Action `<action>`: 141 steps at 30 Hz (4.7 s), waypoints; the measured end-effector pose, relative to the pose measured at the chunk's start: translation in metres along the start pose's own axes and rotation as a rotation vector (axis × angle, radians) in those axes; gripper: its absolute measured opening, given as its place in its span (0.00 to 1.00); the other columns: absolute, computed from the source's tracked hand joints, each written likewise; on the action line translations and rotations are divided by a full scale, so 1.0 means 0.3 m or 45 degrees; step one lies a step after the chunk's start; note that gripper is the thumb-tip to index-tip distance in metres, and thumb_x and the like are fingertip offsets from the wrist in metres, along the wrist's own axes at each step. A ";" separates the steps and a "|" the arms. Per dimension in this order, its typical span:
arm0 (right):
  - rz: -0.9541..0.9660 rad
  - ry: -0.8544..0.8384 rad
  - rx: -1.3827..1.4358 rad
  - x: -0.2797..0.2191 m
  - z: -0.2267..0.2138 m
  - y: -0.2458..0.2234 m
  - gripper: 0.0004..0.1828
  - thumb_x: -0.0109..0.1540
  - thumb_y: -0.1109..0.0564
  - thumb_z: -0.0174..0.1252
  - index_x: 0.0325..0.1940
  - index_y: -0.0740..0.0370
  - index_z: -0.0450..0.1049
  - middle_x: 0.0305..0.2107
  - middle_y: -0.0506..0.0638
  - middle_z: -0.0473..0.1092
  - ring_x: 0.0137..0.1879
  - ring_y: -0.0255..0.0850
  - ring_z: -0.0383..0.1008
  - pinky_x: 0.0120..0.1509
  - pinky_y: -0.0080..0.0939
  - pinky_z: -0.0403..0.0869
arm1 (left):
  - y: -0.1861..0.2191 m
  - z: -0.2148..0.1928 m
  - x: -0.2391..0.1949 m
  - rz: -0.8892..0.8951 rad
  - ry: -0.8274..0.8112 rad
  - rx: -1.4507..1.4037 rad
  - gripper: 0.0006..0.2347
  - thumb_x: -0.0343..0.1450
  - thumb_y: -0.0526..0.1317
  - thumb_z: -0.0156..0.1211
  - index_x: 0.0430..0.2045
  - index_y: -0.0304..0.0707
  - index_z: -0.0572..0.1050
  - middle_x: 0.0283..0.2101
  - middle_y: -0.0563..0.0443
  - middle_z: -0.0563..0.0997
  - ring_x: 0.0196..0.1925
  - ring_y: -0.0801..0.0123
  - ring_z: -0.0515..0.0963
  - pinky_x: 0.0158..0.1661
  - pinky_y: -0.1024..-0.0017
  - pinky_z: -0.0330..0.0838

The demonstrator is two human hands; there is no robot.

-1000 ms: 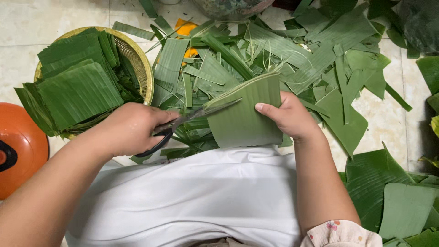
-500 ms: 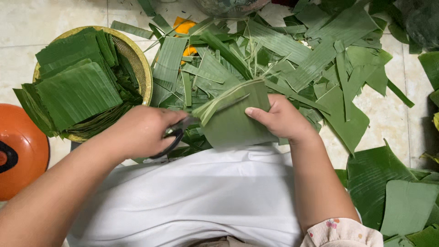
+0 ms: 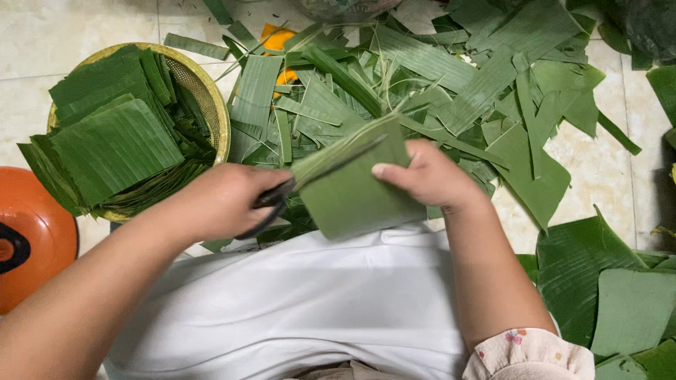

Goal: The person organizes banana leaves by stacking them, folding several leaves together, and trimming the edges using scissors.

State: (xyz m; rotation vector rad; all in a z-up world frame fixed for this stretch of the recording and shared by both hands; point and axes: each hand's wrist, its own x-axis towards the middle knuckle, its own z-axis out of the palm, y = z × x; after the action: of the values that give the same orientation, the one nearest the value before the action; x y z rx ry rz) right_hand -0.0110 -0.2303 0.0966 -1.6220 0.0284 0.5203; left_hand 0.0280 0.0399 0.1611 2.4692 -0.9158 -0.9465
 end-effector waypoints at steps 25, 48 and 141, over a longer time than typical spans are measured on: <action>-0.105 0.293 0.136 0.017 0.029 0.013 0.07 0.51 0.64 0.57 0.33 0.67 0.73 0.23 0.54 0.71 0.29 0.36 0.68 0.33 0.36 0.71 | 0.056 0.156 0.155 -0.004 0.634 -1.681 0.34 0.55 0.23 0.59 0.55 0.25 0.49 0.35 0.41 0.72 0.36 0.66 0.75 0.41 0.76 0.71; 0.543 0.945 -0.026 0.221 0.028 0.414 0.16 0.51 0.50 0.55 0.26 0.68 0.67 0.15 0.58 0.64 0.20 0.48 0.67 0.18 0.49 0.61 | 0.060 0.429 0.352 -0.295 0.432 -0.597 0.19 0.58 0.41 0.58 0.44 0.50 0.67 0.34 0.45 0.77 0.40 0.54 0.76 0.41 0.62 0.69; 0.097 0.691 0.201 0.075 -0.160 0.209 0.24 0.41 0.67 0.62 0.41 0.61 0.70 0.31 0.51 0.69 0.37 0.40 0.71 0.40 0.44 0.72 | -0.200 0.502 0.157 -0.172 0.373 -1.712 0.14 0.61 0.28 0.56 0.39 0.30 0.66 0.33 0.42 0.76 0.30 0.70 0.77 0.30 0.81 0.75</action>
State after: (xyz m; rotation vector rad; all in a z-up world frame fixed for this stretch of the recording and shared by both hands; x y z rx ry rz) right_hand 0.0039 -0.2779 0.0313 -1.5678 0.5241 0.1183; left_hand -0.0221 0.0399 0.0000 1.4048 0.0795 -0.7811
